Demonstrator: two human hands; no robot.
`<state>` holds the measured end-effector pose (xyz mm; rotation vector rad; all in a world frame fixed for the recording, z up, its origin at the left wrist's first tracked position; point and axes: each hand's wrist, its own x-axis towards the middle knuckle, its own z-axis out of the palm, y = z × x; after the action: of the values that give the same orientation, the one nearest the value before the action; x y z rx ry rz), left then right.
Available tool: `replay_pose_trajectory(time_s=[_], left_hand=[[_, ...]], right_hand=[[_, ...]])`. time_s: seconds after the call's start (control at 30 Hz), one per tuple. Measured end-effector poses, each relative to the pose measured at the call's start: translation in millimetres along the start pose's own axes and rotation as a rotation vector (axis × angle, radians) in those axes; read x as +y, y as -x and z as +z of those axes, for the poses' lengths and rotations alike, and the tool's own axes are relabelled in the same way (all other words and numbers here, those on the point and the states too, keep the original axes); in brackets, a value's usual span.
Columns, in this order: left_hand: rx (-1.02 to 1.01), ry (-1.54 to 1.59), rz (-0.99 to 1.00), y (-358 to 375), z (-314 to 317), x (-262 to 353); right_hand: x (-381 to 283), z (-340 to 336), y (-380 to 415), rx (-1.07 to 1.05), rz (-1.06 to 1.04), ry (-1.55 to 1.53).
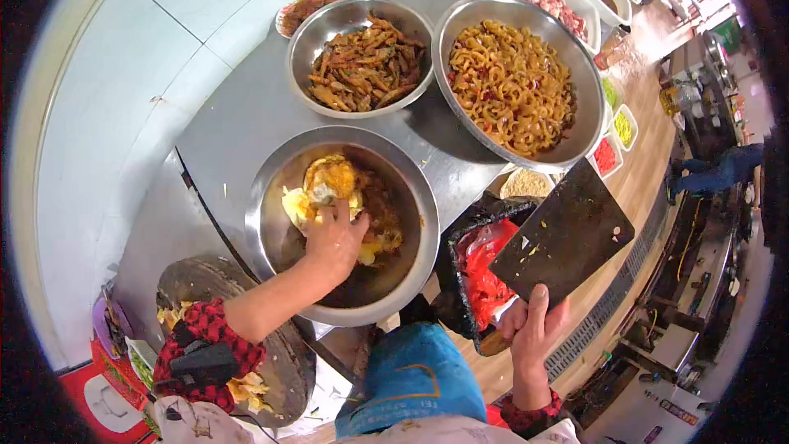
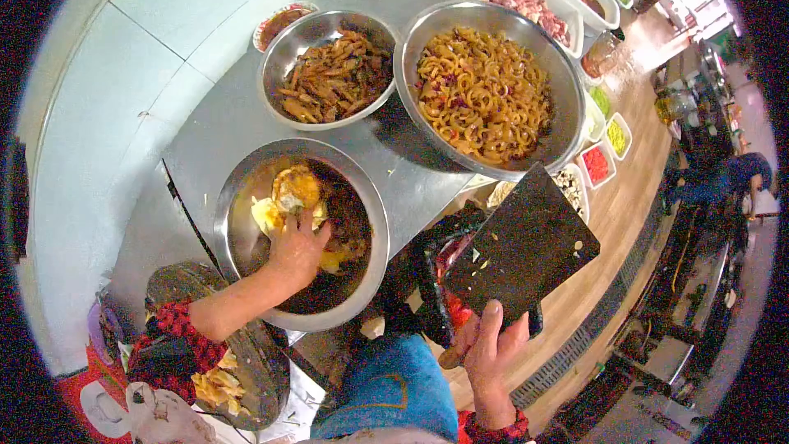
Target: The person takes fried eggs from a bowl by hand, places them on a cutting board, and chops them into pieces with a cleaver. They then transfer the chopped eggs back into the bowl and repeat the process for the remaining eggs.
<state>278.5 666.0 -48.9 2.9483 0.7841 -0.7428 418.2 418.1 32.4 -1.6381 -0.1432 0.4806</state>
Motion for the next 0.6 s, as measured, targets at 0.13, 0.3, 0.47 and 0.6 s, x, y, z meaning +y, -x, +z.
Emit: replay_pose_trajectory(time_s=[0.13, 0.3, 0.47, 0.6], left_hand=[[0.128, 0.101, 0.107, -10.4, -0.6, -16.6], [0.047, 0.44, 0.095, -0.8, -24.5, -37.3], [0.066, 0.28, 0.375, 4.1, -61.9, -58.0], [0.068, 0.43, 0.354, -18.0, -56.4, -63.0]], right_hand=[[4.3, 3.9, -4.5, 0.006, 0.05, -0.02], [13.2, 2.4, -7.3, 0.01, 0.047, -0.005], [11.2, 4.8, -11.9, 0.021, 0.062, 0.005], [18.1, 5.4, -9.6, 0.07, 0.135, -0.086]])
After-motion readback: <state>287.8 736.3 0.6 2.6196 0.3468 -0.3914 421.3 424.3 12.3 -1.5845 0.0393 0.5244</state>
